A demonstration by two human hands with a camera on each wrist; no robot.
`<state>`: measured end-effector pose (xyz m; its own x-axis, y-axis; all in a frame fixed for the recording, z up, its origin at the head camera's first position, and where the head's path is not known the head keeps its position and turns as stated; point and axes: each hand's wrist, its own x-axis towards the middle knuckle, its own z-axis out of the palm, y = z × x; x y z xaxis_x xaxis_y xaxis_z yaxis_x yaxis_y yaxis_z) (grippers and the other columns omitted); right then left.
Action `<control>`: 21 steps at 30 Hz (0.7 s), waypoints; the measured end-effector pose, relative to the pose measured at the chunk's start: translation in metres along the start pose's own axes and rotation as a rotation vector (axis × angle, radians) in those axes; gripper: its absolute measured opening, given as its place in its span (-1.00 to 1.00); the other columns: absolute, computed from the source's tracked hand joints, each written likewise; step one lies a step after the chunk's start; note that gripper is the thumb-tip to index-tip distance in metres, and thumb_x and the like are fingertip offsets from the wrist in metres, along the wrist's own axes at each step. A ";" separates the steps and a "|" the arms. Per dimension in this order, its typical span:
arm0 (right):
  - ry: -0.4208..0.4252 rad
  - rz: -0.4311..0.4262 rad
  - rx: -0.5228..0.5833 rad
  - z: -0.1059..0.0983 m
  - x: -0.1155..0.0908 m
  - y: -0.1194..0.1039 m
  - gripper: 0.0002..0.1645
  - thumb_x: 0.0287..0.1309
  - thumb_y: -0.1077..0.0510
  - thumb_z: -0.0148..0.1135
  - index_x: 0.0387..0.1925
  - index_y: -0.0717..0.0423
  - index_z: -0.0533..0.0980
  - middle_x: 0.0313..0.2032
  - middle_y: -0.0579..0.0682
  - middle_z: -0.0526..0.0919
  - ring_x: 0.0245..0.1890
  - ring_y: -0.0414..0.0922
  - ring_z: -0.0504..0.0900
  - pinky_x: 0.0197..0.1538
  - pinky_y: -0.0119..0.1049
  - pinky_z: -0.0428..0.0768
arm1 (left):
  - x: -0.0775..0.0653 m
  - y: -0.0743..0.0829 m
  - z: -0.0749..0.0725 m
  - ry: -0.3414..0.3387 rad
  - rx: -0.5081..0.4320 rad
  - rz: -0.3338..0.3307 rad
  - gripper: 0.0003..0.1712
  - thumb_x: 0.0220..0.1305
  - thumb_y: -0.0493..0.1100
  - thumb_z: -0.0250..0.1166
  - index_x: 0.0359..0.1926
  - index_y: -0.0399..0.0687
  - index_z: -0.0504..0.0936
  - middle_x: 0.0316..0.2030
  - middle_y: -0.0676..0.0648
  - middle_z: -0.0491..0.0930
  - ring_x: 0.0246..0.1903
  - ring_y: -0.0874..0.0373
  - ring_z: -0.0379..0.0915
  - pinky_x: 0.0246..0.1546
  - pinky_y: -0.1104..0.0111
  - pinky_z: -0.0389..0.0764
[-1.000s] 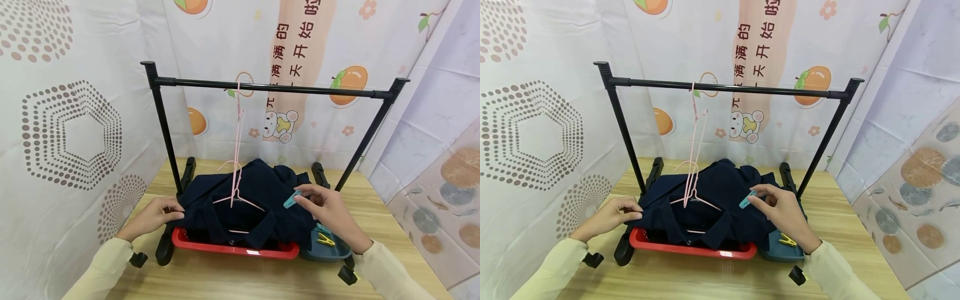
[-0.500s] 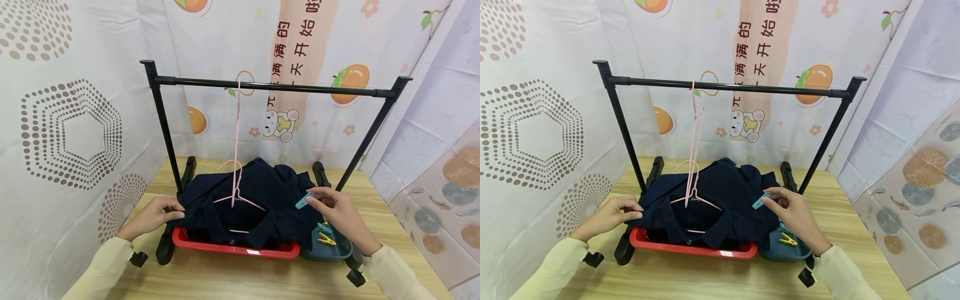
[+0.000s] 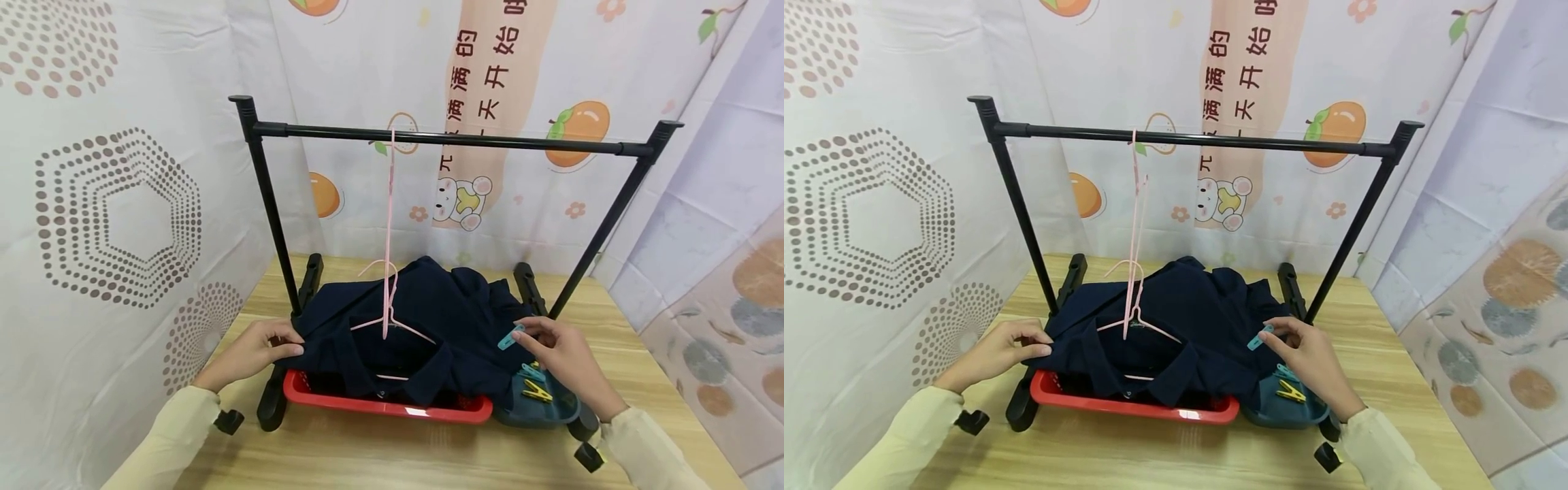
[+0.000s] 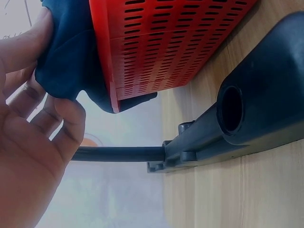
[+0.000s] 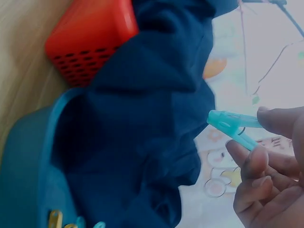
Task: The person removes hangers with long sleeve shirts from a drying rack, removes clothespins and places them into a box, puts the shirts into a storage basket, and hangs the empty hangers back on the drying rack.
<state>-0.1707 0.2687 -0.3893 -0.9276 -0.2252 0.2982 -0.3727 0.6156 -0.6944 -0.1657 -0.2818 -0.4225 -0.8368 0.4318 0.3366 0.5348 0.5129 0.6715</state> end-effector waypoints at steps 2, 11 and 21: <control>-0.007 0.021 -0.021 0.001 0.000 0.006 -0.63 0.39 -0.01 0.34 0.07 0.13 0.65 -0.26 0.02 0.73 -0.67 -0.13 0.51 -0.57 -0.28 0.54 | 0.000 0.000 0.000 -0.004 -0.003 0.000 -0.85 0.27 -0.28 0.45 -0.21 0.10 0.81 -0.36 0.19 0.68 -0.39 0.27 0.50 -0.36 0.33 0.56; -0.026 0.024 -0.149 0.008 -0.002 0.032 -0.61 0.34 -0.03 0.39 0.01 0.16 0.68 -0.29 -0.10 0.72 -0.55 -0.24 0.48 -0.51 -0.35 0.43 | 0.002 0.003 -0.002 -0.009 -0.005 -0.010 -0.86 0.28 -0.24 0.46 -0.21 0.13 0.81 -0.35 0.20 0.68 -0.38 0.27 0.52 -0.34 0.34 0.56; -0.034 0.040 -0.245 0.009 -0.010 0.049 -0.60 0.33 -0.03 0.40 -0.03 0.21 0.68 -0.32 -0.08 0.72 -0.60 -0.25 0.39 -0.53 -0.34 0.36 | -0.001 0.004 -0.001 -0.006 -0.009 -0.005 -0.85 0.28 -0.25 0.46 -0.21 0.13 0.80 -0.35 0.20 0.68 -0.38 0.27 0.51 -0.35 0.33 0.57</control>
<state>-0.1804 0.2940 -0.4325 -0.9432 -0.2201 0.2487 -0.3222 0.7880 -0.5246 -0.1632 -0.2806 -0.4197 -0.8386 0.4336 0.3298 0.5298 0.5082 0.6790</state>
